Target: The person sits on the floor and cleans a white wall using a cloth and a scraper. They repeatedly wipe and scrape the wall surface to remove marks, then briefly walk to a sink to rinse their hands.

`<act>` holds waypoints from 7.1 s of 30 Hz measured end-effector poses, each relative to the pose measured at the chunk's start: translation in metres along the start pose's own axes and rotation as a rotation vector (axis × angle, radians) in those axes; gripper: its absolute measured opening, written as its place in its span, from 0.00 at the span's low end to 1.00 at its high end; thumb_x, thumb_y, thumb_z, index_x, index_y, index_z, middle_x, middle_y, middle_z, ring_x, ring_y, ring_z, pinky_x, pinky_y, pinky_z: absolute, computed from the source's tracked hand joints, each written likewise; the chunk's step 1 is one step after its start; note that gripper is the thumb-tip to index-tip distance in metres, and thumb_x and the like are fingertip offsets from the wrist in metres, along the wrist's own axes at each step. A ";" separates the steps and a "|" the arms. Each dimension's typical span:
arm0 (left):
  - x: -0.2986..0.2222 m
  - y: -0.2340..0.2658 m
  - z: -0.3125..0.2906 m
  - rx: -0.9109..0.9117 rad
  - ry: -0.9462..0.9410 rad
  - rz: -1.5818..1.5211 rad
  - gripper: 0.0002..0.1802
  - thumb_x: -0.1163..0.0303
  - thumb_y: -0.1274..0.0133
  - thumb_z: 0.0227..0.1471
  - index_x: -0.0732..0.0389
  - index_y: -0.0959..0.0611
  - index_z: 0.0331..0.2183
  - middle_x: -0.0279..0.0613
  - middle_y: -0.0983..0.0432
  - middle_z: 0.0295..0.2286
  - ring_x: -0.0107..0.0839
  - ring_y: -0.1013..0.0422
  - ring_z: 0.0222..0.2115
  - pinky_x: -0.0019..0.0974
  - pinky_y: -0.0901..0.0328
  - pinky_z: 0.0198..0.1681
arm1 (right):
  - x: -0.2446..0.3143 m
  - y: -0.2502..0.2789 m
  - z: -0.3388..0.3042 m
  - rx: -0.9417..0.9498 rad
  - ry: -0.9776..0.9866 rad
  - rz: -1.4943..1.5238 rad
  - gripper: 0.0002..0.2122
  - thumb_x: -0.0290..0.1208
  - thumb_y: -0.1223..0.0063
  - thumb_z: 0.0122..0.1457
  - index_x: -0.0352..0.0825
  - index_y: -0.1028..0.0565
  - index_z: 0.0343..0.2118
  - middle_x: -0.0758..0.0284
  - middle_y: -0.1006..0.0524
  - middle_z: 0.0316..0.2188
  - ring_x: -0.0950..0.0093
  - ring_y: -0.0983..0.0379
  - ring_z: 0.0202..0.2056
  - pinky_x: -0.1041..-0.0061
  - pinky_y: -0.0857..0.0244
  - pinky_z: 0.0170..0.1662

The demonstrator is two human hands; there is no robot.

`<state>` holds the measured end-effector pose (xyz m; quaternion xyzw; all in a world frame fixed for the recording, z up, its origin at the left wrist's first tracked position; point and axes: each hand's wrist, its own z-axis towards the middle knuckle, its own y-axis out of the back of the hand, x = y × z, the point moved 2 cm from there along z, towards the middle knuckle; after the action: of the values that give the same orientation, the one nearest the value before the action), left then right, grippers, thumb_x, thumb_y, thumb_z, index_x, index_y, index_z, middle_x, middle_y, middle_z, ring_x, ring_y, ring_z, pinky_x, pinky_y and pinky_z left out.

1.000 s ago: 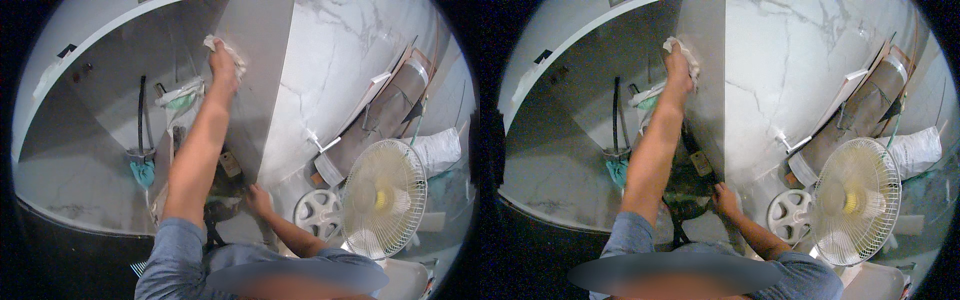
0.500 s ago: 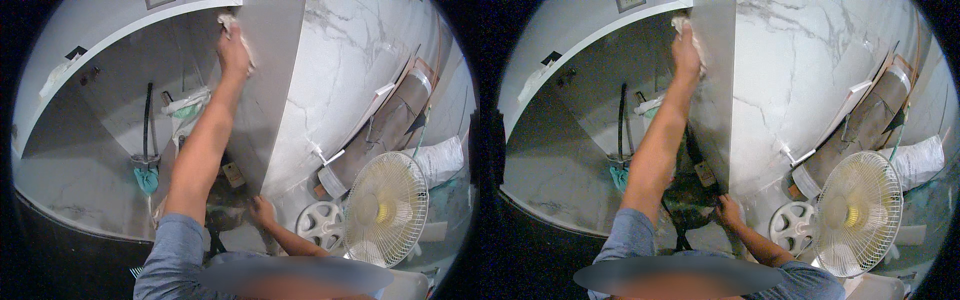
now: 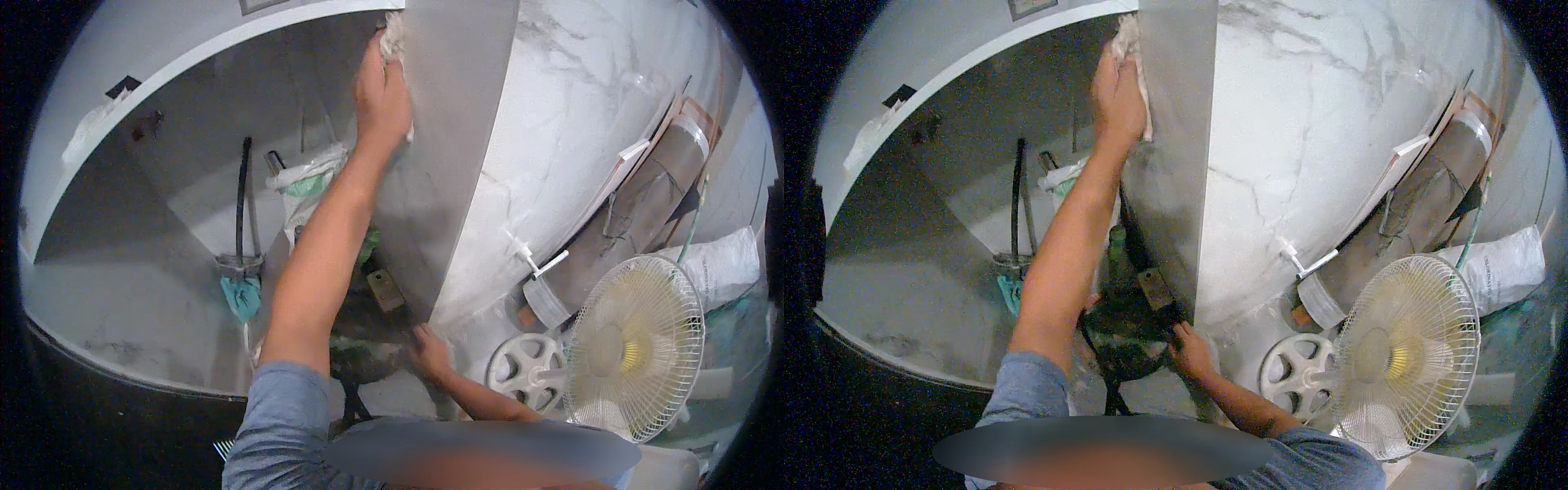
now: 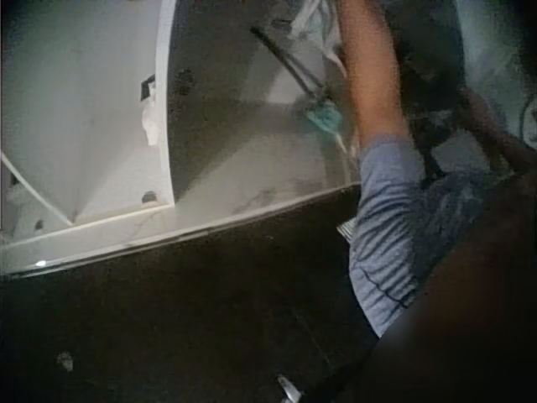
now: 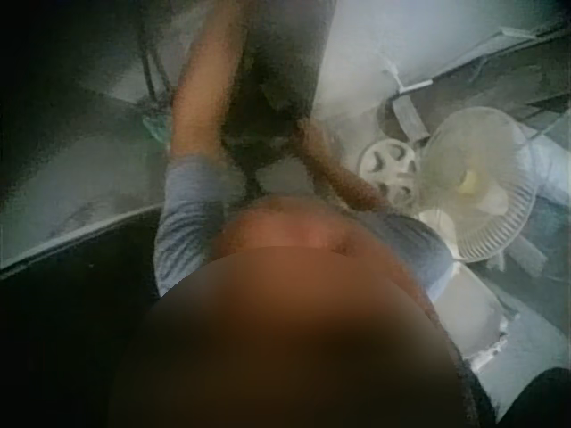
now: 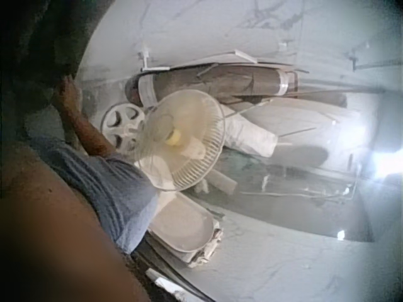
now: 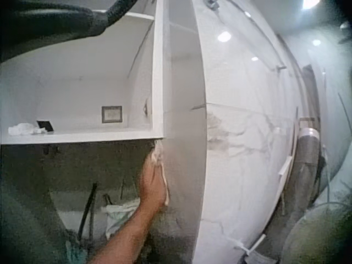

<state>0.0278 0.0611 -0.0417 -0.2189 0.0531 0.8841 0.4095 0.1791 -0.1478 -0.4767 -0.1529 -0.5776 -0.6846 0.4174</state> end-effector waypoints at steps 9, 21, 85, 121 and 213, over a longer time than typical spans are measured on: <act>0.007 0.000 0.008 0.064 0.024 -0.013 0.25 0.72 0.54 0.61 0.64 0.26 0.59 0.58 0.22 0.49 0.54 0.26 0.52 0.45 0.35 0.56 | 0.002 0.008 0.000 0.027 0.041 -0.009 0.18 0.30 0.39 0.55 0.35 0.26 0.49 0.54 0.25 0.46 0.47 0.24 0.40 0.51 0.28 0.41; 0.042 0.017 0.031 0.224 0.295 0.140 0.22 0.68 0.51 0.60 0.62 0.21 0.55 0.58 0.19 0.46 0.55 0.23 0.47 0.48 0.32 0.53 | 0.002 0.004 0.000 0.123 -0.053 -0.012 0.19 0.29 0.38 0.51 0.33 0.25 0.47 0.54 0.25 0.45 0.47 0.26 0.46 0.54 0.29 0.48; 0.002 0.006 -0.028 0.060 0.683 -1.032 0.34 0.50 0.46 0.64 0.68 0.28 0.58 0.49 0.27 0.54 0.40 0.31 0.55 0.42 0.38 0.59 | -0.011 -0.019 -0.005 0.051 0.031 -0.068 0.14 0.31 0.39 0.56 0.34 0.25 0.44 0.53 0.25 0.44 0.46 0.25 0.42 0.51 0.28 0.44; 0.038 0.037 -0.038 0.214 0.155 0.148 0.18 0.64 0.38 0.57 0.71 0.14 0.41 0.50 0.15 0.34 0.35 0.21 0.36 0.38 0.31 0.45 | -0.007 0.011 0.002 0.044 -0.093 0.066 0.12 0.28 0.43 0.55 0.36 0.26 0.43 0.56 0.27 0.39 0.48 0.26 0.39 0.52 0.30 0.41; 0.011 0.036 0.006 0.149 0.079 -0.025 0.13 0.69 0.37 0.56 0.72 0.16 0.36 0.45 0.20 0.25 0.26 0.28 0.30 0.36 0.32 0.36 | -0.004 -0.012 -0.003 0.069 -0.068 -0.051 0.17 0.30 0.39 0.54 0.34 0.26 0.46 0.52 0.23 0.49 0.47 0.24 0.44 0.53 0.28 0.45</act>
<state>-0.0077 0.0472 -0.0438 -0.2230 0.1322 0.8632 0.4333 0.1737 -0.1490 -0.4882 -0.1470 -0.6183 -0.6691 0.3852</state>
